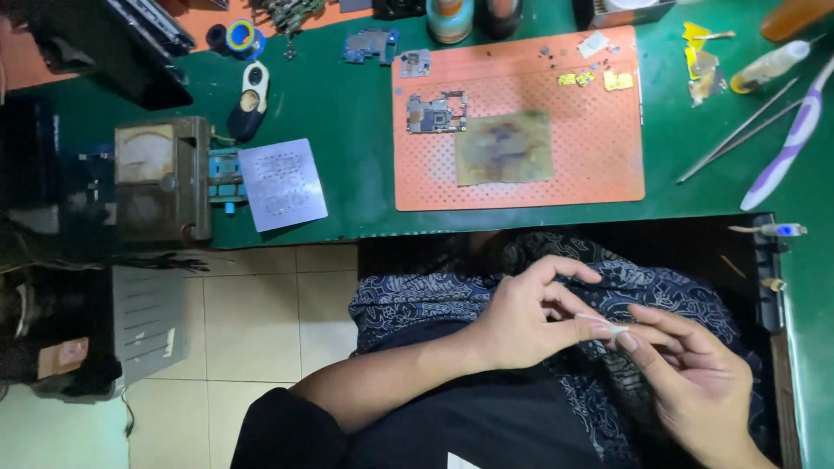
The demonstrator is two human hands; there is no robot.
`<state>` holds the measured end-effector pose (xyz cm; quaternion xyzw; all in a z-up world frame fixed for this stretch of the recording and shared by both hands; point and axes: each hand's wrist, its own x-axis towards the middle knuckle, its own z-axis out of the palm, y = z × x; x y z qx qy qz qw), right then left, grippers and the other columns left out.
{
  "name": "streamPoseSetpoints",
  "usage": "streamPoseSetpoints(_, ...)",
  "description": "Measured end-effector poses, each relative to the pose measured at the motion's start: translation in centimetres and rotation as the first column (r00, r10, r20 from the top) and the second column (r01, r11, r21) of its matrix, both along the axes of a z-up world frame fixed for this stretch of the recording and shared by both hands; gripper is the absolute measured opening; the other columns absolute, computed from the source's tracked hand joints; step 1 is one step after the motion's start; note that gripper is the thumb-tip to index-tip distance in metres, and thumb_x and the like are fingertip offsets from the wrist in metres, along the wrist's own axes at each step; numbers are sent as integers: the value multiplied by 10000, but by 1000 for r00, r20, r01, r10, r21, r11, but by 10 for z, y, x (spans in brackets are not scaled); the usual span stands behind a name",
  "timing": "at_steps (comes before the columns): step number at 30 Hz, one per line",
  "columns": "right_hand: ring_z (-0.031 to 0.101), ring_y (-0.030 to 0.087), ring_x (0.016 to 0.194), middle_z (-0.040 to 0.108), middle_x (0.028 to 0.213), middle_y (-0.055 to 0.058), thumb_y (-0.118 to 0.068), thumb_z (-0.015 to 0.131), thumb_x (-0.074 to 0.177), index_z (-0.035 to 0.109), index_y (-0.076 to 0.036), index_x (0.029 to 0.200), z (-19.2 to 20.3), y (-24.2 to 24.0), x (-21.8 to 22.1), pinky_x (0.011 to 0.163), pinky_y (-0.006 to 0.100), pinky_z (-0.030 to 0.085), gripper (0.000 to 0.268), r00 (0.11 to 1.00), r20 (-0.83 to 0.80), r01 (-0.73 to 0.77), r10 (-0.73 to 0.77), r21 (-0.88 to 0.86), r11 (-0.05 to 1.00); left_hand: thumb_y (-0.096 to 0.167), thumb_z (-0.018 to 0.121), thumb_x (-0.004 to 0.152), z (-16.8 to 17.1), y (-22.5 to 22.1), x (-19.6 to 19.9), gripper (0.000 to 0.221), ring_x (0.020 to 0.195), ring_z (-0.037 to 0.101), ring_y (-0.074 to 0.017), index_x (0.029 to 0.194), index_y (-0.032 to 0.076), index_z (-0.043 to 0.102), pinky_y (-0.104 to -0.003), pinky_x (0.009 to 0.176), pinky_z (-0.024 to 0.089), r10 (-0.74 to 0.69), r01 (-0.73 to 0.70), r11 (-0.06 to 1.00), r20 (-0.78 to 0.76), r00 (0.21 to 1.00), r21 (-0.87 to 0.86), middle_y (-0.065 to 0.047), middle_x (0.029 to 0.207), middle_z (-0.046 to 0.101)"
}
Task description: Cleaning a reballing stencil and aligning a small electronic component using adhesive tape for mobile phone repair.
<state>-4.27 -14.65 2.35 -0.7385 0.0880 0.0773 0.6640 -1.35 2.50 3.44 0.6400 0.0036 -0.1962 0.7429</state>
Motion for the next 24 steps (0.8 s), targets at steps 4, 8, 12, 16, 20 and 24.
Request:
streamPoseSetpoints(4,583,176,741,608,814,177,104,578,705,547,85,987,1,5,-7,793,239,481,285,997,-60,45,-48,-52,998,171,657,668,9,20,-7,474,763,601,-124,1092,72,471,-223,756,502,-57,57,997,8,998,-43,-114,866,628)
streamPoseSetpoints(8,579,227,664,588,804,210,115,568,713,539,112,977,13,13,-10,733,251,476,265,984,-96,147,-149,-24,989,399,541,716,15,54,-14,558,963,597,-188,1164,89,420,-305,916,455,-210,147,964,292,933,222,-79,984,608)
streamPoseSetpoints(12,564,218,694,566,806,179,105,532,741,512,98,1062,5,5,-9,796,264,472,322,980,-104,181,-173,72,981,309,652,718,20,99,-10,339,774,617,-180,990,117,592,-345,722,415,-140,-507,545,668,731,668,31,784,638)
streamPoseSetpoints(16,575,226,720,573,842,164,81,512,767,510,76,1101,-5,-2,-10,759,258,470,334,966,-194,199,-171,141,970,273,655,747,24,178,-1,280,589,463,-225,661,106,447,-360,542,286,-67,-750,-83,748,661,656,-26,594,439)
streamPoseSetpoints(20,567,231,710,556,796,167,88,495,762,491,95,1123,-3,1,-12,828,303,470,361,986,-105,148,-128,218,965,508,567,767,42,202,-1,718,846,554,-319,1268,49,335,-489,704,370,291,-351,-217,403,868,911,-103,885,572)
streamPoseSetpoints(24,558,179,713,560,790,130,68,521,748,512,60,1100,-3,1,-13,889,305,466,352,978,-119,188,-170,163,969,421,610,743,45,205,-3,652,809,590,-281,1264,104,380,-455,722,364,330,-381,-80,385,862,921,-24,854,657)
